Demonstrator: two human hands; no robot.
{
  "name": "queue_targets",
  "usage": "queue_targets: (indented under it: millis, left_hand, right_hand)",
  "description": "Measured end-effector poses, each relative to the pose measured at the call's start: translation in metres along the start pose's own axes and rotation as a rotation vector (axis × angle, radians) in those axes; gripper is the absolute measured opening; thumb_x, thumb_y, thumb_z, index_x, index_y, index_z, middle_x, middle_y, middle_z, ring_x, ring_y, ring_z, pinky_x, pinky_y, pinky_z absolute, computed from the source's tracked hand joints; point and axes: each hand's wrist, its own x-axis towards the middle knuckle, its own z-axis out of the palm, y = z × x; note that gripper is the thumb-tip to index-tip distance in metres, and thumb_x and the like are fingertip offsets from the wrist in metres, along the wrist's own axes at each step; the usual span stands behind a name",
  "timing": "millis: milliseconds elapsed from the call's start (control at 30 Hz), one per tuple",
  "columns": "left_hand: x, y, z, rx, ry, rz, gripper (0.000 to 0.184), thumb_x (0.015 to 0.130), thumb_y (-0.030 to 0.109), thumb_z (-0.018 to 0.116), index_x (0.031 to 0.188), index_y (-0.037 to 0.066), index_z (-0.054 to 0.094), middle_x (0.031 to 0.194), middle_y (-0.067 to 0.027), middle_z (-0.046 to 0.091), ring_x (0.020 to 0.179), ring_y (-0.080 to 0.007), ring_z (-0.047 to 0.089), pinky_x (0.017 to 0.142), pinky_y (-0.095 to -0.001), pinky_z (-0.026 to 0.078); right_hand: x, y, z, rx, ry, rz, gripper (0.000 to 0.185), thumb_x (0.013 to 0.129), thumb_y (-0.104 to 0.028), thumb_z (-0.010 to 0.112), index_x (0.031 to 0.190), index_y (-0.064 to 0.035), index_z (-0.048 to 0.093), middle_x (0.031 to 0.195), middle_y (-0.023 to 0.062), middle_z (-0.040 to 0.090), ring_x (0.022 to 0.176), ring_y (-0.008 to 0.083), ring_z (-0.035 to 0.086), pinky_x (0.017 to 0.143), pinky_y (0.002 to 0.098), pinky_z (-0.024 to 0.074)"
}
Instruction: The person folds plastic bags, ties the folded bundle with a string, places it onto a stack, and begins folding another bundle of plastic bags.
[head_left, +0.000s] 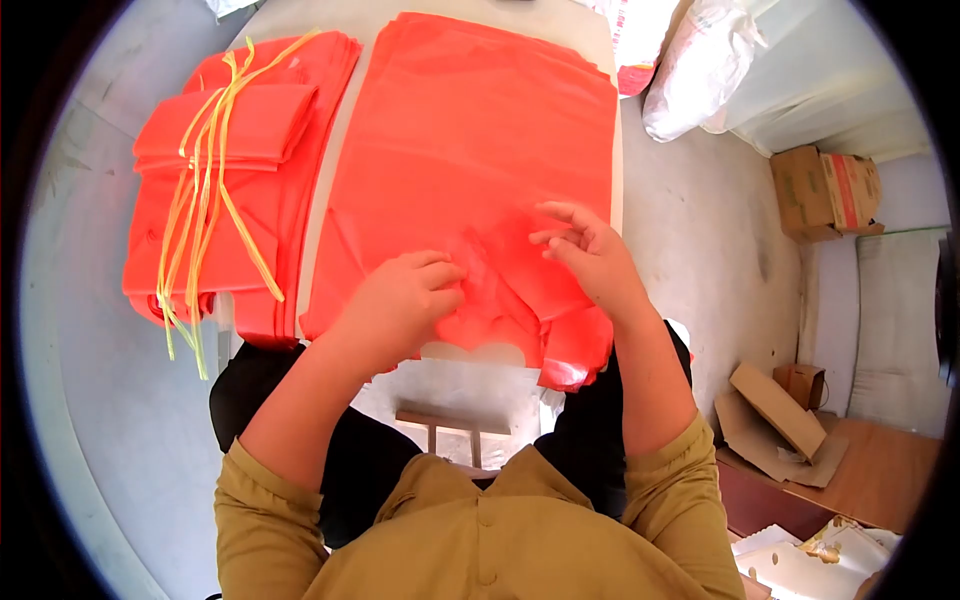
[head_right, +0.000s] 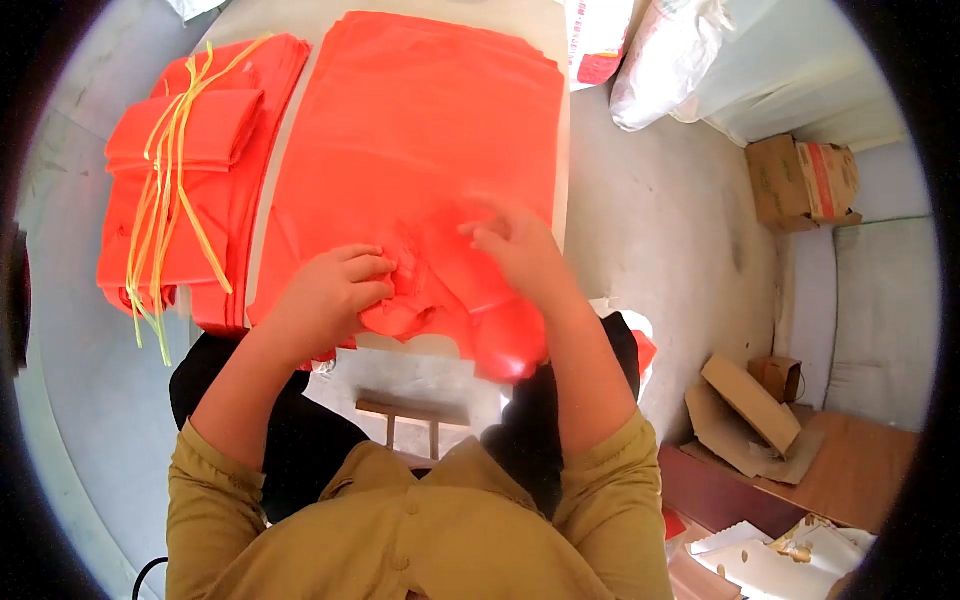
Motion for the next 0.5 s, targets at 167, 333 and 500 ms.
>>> queue_targets:
  millis: [167,333,500]
  left_hand:
    - [0.002,0.003,-0.002,0.001,-0.008,0.001,0.032,0.067,0.000,0.073,0.099,0.003,0.072,0.124,-0.0123,0.072,0.121,-0.0368,0.065,0.099,-0.0442,0.057]
    - [0.000,0.005,0.001,0.033,-0.021,-0.003,0.036,0.066,0.002,0.075,0.101,0.003,0.071,0.129,-0.0123,0.070,0.124,-0.0366,0.063,0.101,-0.0450,0.056]
    - [0.001,0.005,0.001,0.026,-0.020,0.002,0.034,0.066,0.004,0.075,0.100,0.002,0.069,0.131,-0.0129,0.069,0.124,-0.0366,0.063,0.101,-0.0450,0.056]
  right_hand:
    - [0.006,0.028,0.007,-0.568,0.102,-0.268,0.061,0.095,-0.009,0.072,0.152,-0.0014,0.052,0.144,0.0149,0.063,0.134,0.0294,0.057,0.110,0.0419,0.0493]
    - [0.013,0.018,0.021,-0.640,0.049,-0.290,0.064,0.092,-0.008,0.074,0.152,-0.0018,0.052,0.140,0.0154,0.065,0.130,0.0334,0.056,0.111,0.0424,0.0468]
    - [0.019,0.013,0.028,-0.633,0.033,-0.337,0.058,0.092,-0.006,0.072,0.148,-0.0036,0.057,0.134,0.0158,0.066,0.129,0.0349,0.057,0.110,0.0425,0.0471]
